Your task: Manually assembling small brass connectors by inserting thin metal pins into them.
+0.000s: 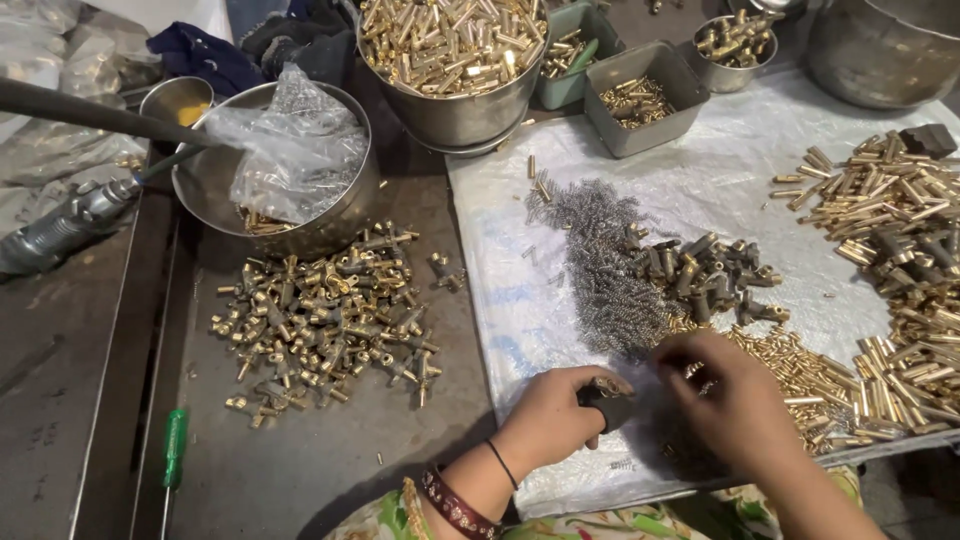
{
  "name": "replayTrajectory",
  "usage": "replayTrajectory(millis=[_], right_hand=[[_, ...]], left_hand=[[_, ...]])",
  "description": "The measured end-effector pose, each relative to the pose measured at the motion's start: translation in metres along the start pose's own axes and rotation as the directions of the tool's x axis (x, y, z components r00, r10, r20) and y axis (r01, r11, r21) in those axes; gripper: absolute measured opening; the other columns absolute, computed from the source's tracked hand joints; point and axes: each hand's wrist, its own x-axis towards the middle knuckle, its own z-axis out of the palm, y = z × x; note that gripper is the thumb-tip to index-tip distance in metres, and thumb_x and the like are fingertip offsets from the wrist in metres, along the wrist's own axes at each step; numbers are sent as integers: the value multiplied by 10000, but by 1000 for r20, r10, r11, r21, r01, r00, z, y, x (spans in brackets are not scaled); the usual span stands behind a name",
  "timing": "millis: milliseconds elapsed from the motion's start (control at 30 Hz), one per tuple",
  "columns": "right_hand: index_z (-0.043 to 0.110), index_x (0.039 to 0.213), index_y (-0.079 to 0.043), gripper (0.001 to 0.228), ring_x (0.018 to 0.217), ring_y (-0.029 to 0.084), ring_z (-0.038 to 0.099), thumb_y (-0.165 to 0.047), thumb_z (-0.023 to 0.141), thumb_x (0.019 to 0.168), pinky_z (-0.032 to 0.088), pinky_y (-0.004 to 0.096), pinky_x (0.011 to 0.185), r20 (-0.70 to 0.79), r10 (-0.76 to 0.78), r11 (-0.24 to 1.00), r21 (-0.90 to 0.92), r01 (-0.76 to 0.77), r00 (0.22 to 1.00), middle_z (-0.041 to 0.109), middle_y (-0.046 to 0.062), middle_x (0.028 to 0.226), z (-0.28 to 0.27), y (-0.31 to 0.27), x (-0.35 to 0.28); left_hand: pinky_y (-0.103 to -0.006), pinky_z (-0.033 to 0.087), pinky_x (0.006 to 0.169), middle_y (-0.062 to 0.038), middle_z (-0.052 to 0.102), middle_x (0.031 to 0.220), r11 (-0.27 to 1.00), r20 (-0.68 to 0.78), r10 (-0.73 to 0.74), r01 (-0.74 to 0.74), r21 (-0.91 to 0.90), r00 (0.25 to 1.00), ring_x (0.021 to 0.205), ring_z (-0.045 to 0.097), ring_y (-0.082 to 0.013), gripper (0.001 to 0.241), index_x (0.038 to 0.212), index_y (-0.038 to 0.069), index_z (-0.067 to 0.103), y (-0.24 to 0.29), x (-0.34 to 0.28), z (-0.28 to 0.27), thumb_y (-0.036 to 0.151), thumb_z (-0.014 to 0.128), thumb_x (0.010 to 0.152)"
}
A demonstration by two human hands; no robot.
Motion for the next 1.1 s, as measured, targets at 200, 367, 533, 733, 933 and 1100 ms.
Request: replayTrajectory(millis=[200, 367, 533, 733, 933, 1100], right_hand=[[755, 1026, -132, 242, 916, 281, 722, -132, 752, 784, 582, 361, 717, 71, -222, 957, -176, 232, 972, 741, 39, 1079, -5, -34, 16], [756, 1045, -131, 360, 1003, 308, 671, -136, 765, 685, 555, 407, 800, 169, -384, 864, -280, 417, 908, 706, 59, 1063, 10, -45, 40], [734, 989, -94, 270, 1016, 304, 631, -138, 748, 723, 540, 405, 835, 189, -481, 777, -360, 516, 856, 689, 62, 1036, 40, -54, 86], [741, 932, -128, 158, 1012, 274, 604, -181, 632, 830, 505, 404, 873, 237, -559, 610, -532, 587, 795, 681, 33, 992, 83, -43, 130], [708, 981, -92, 247, 1013, 279, 598, -155, 590, 773, 492, 392, 857, 168, -624, 517, -644, 564, 763, 671, 72, 984, 81, -40, 118], [691, 936, -137, 161, 1034, 247, 595, -163, 573, 830, 490, 368, 884, 306, -491, 453, -710, 539, 816, 663, 20, 979, 71, -52, 110]], left_hand=[[-253, 469, 517, 3, 683, 752, 991, 329, -5, -40, 129, 944, 564, 570, -64, 217, 1101, 174, 785, 12, -14, -3, 149, 713, 897], [-241, 499, 611, 11, 698, 785, 941, 462, 159, -275, 196, 873, 648, 589, -78, 320, 1150, 171, 785, -6, -12, -5, 106, 707, 845], [-274, 468, 556, -33, 684, 745, 988, 354, 42, -93, 127, 934, 608, 569, -96, 387, 1168, 145, 782, -13, -7, 2, 60, 628, 823], [-265, 525, 574, -35, 706, 755, 989, 214, 118, -135, 63, 970, 595, 625, -60, 361, 1136, 78, 746, -18, 0, -1, 23, 624, 801], [-299, 553, 584, -104, 690, 622, 990, -132, 2, 16, 139, 991, 541, 676, -151, 365, 1134, 103, 709, -3, -4, -5, 60, 648, 777], [-329, 559, 563, -96, 684, 636, 993, -193, 71, -51, 108, 979, 556, 695, -170, 187, 962, 20, 725, -2, -5, -1, 87, 652, 804]])
